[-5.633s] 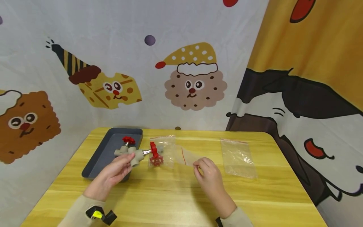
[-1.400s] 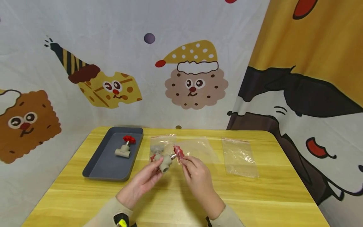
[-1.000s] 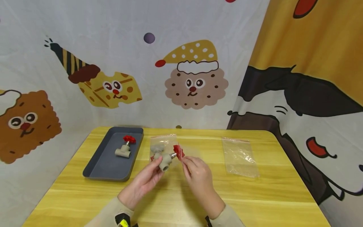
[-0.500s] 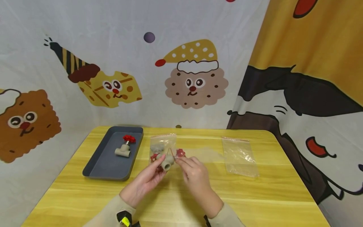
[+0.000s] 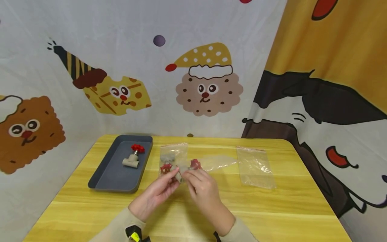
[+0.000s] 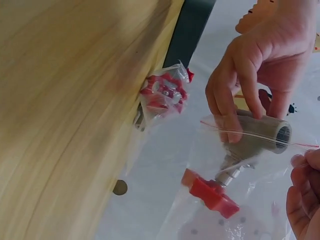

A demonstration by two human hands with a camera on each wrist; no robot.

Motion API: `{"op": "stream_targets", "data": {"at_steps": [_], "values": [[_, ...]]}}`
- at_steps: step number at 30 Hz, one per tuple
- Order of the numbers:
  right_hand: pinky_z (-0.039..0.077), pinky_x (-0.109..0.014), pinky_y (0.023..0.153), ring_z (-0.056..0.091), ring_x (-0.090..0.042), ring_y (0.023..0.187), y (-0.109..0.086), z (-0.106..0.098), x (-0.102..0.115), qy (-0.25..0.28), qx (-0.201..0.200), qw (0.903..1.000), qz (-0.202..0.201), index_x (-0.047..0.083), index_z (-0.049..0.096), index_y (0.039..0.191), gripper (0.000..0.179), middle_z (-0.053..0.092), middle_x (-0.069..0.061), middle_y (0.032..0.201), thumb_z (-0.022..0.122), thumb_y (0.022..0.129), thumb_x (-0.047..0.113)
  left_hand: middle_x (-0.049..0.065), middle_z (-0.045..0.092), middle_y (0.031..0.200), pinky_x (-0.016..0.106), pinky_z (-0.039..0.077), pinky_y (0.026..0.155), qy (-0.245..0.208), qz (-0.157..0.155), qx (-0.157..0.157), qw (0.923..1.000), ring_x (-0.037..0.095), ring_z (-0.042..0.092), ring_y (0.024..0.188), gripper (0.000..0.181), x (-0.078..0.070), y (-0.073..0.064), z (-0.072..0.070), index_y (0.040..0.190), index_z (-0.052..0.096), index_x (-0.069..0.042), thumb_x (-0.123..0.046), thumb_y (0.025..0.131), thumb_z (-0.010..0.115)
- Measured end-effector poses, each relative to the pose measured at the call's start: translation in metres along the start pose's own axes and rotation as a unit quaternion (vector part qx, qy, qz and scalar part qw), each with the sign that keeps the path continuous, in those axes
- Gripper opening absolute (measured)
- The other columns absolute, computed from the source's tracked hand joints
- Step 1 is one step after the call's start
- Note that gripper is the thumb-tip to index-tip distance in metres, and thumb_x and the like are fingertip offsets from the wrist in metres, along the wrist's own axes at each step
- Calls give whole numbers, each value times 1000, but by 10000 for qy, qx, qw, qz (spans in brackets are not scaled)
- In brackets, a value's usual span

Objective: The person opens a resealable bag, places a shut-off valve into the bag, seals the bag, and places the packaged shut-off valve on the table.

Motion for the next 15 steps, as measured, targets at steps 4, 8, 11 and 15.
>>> {"op": "stream_targets", "data": {"at_steps": [4, 8, 11, 15], "values": [[53, -29, 83, 66, -22, 85, 3, -4, -1, 194, -104, 9996, 161, 5, 73, 89, 12, 72, -6, 92, 72, 78, 0, 0, 64, 96, 21, 52, 82, 510, 87, 185, 9985, 6, 62, 87, 48, 1, -2, 2, 126, 52, 2, -31, 93, 61], [53, -23, 80, 66, -21, 81, 7, -9, -5, 347, -216, 9983, 408, 7, 73, 88, 13, 72, -5, 88, 72, 78, -1, 2, 66, 96, 26, 53, 85, 1187, 201, 149, 9926, 9, 65, 88, 60, 2, -3, 2, 132, 45, 7, -37, 94, 58], [50, -17, 70, 63, -16, 74, 9, -13, -10, 471, -225, 9962, 692, 8, 72, 87, 12, 72, -3, 84, 72, 78, -1, 0, 69, 87, 22, 52, 70, 1934, 416, -137, 9801, 7, 66, 80, 58, -1, -4, -1, 124, 51, 5, -43, 93, 56], [48, -14, 62, 59, -10, 70, 10, -16, -15, 625, -178, 9929, 994, 8, 72, 86, 12, 70, -1, 82, 73, 78, 0, -2, 69, 78, 21, 39, 53, 2839, 870, -572, 9532, 11, 67, 69, 52, -10, -6, -3, 109, 60, 0, -49, 92, 55]]}}
Point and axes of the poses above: each hand's wrist, its own y-axis towards the middle knuckle, its own z-axis out of the palm, x = y × z, the point moved 6 cm from there along y, towards the middle knuckle
